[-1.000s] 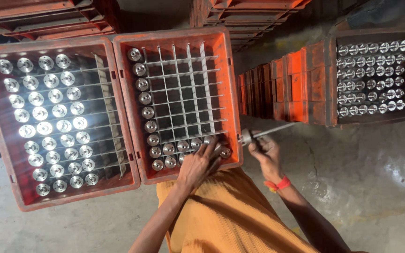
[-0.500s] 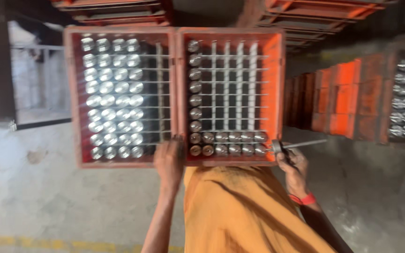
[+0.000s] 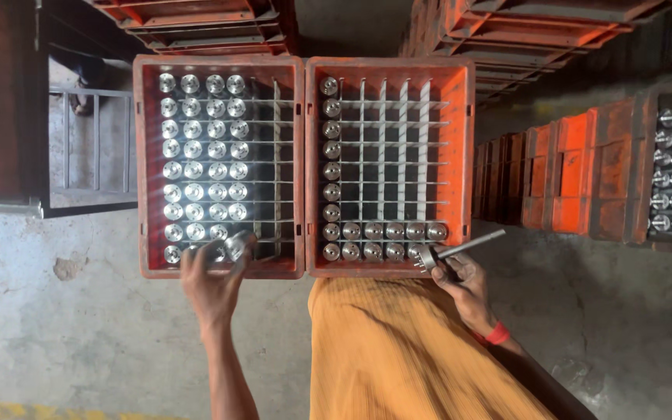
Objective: The person picks a cylindrical metal housing from a crate, inserts a metal shaft into it by hand, and places the assembled unit into a compartment of a divided crate. They repeat this assembly cycle for successive parts, occasionally repositioning pieces in the crates.
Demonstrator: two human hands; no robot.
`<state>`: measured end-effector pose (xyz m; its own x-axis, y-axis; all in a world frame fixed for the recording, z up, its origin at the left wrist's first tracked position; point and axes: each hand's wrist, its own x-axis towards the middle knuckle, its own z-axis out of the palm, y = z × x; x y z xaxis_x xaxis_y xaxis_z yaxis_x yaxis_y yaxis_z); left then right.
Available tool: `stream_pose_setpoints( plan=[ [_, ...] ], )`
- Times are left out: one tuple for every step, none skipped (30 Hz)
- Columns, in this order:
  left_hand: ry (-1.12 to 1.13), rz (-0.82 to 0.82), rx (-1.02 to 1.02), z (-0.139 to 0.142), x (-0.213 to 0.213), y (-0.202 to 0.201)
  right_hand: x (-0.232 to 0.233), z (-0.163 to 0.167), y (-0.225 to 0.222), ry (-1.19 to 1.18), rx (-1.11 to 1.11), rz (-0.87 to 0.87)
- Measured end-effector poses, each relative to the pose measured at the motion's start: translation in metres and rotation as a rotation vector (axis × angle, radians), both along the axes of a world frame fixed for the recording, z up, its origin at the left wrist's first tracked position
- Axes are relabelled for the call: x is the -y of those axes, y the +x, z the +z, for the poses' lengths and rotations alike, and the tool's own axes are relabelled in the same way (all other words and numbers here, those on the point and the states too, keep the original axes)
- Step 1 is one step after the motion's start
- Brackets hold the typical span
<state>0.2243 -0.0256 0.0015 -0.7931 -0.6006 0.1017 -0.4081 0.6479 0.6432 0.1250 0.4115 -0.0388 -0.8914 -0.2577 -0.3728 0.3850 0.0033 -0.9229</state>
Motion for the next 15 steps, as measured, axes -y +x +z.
stream_pose_setpoints(
  plan=[
    [0.065, -0.012, -0.126, 0.009, -0.001, 0.005, -0.002, 0.001, 0.001, 0.015, -0.012, 0.019],
    [0.126, -0.02, -0.256, 0.015, -0.002, 0.005, -0.003, 0.002, 0.002, 0.012, -0.007, 0.019],
    [0.386, -0.022, -0.326, 0.016, -0.007, 0.002, -0.002, 0.002, 0.002, 0.007, 0.0, 0.023],
    [0.653, -0.023, -0.392, 0.011, -0.02, -0.009, -0.001, 0.003, 0.001, 0.008, 0.009, 0.026],
    [0.924, -0.025, -0.456, 0.005, -0.039, -0.018, 0.001, 0.005, 0.0, 0.001, -0.01, 0.045],
    [1.021, 0.025, -0.338, -0.007, -0.064, -0.035, 0.007, 0.006, -0.002, -0.007, -0.031, 0.065],
    [1.114, 0.07, -0.217, -0.017, -0.087, -0.052, 0.014, 0.008, -0.004, -0.016, -0.054, 0.082],
    [1.315, 0.103, -0.258, -0.024, -0.112, -0.064, 0.019, 0.013, -0.006, -0.021, -0.064, 0.099],
    [1.194, -0.024, -0.186, -0.026, -0.136, -0.069, 0.021, 0.021, -0.007, -0.02, -0.067, 0.115],
    [1.063, -0.15, -0.12, -0.026, -0.154, -0.074, 0.025, 0.028, -0.009, -0.024, -0.075, 0.133],
    [0.883, -0.216, -0.058, -0.022, -0.168, -0.077, 0.03, 0.035, -0.012, -0.046, -0.08, 0.115],
    [0.71, -0.284, 0.006, -0.015, -0.184, -0.075, 0.031, 0.044, -0.011, -0.058, -0.079, 0.091],
    [0.539, -0.347, 0.071, -0.007, -0.197, -0.071, 0.031, 0.055, -0.008, -0.067, -0.071, 0.068],
    [0.557, -0.372, 0.103, 0.001, -0.206, -0.07, 0.029, 0.063, -0.006, -0.061, -0.066, 0.058],
    [0.574, -0.393, 0.135, 0.008, -0.213, -0.068, 0.027, 0.07, -0.004, -0.056, -0.06, 0.051]
  ],
)
